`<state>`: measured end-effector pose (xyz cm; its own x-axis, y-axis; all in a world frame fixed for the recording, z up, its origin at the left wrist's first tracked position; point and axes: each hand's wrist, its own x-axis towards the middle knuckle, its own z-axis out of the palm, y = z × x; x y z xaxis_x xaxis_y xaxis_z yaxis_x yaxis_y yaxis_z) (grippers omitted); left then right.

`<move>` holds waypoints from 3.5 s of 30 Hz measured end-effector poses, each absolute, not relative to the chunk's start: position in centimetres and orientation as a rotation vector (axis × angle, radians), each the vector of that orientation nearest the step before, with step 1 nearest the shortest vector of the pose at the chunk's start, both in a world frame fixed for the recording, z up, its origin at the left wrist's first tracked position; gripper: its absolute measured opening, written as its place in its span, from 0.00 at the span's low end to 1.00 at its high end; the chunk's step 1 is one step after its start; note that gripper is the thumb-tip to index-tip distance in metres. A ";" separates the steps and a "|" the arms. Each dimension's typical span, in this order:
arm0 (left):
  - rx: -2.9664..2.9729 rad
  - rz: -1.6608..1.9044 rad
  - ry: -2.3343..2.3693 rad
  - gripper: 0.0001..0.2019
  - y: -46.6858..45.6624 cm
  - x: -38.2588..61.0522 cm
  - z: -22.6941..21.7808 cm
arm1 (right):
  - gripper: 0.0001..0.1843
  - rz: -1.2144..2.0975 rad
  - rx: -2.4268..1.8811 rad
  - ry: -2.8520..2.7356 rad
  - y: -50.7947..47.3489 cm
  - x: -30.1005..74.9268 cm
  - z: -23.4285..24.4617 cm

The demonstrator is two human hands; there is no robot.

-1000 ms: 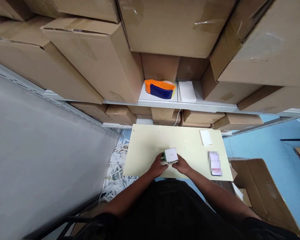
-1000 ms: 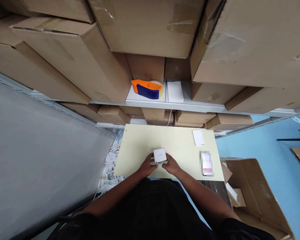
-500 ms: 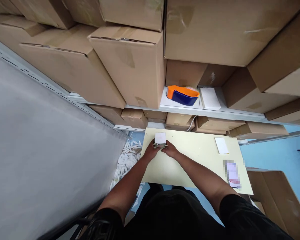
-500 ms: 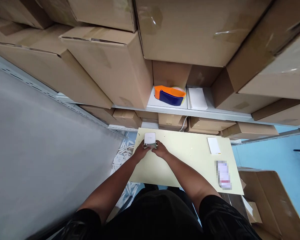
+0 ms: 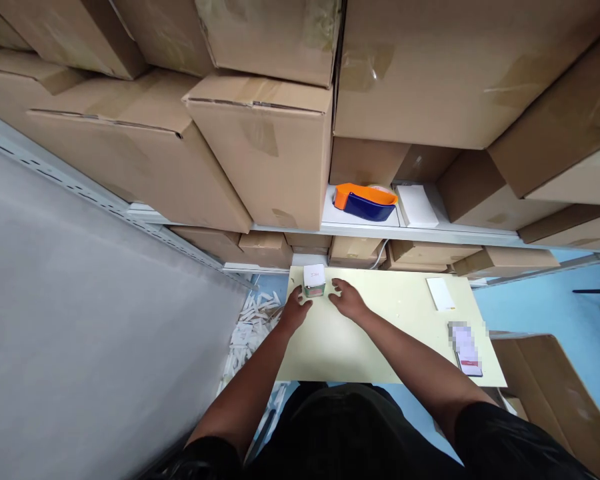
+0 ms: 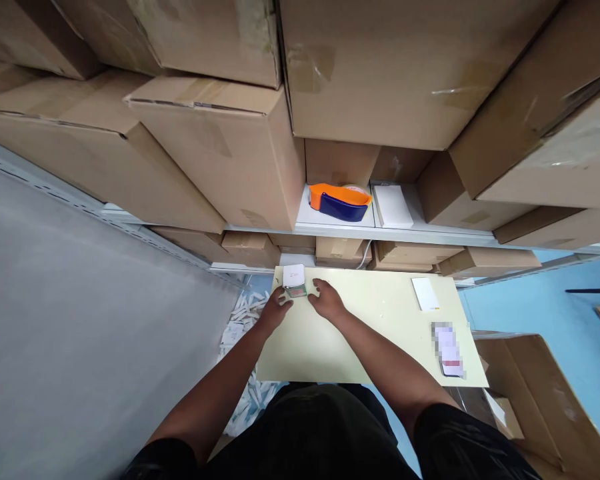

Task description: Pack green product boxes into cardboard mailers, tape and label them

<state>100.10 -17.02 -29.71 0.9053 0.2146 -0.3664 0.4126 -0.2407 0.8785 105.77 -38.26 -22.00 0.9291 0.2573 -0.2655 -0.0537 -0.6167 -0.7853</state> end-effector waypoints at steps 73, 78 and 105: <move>2.019 0.275 0.876 0.14 -36.4 58.2 -19.0 | 0.18 0.253 -2.186 -1.109 -54.8 88.4 -21.7; 1.962 0.370 0.968 0.14 -34.9 49.1 -18.8 | 0.19 0.306 -2.164 -1.134 -49.8 81.5 -20.7; 1.452 0.855 1.673 0.16 -27.8 23.4 -14.7 | 0.21 0.890 -1.633 -1.749 -20.1 58.2 -18.1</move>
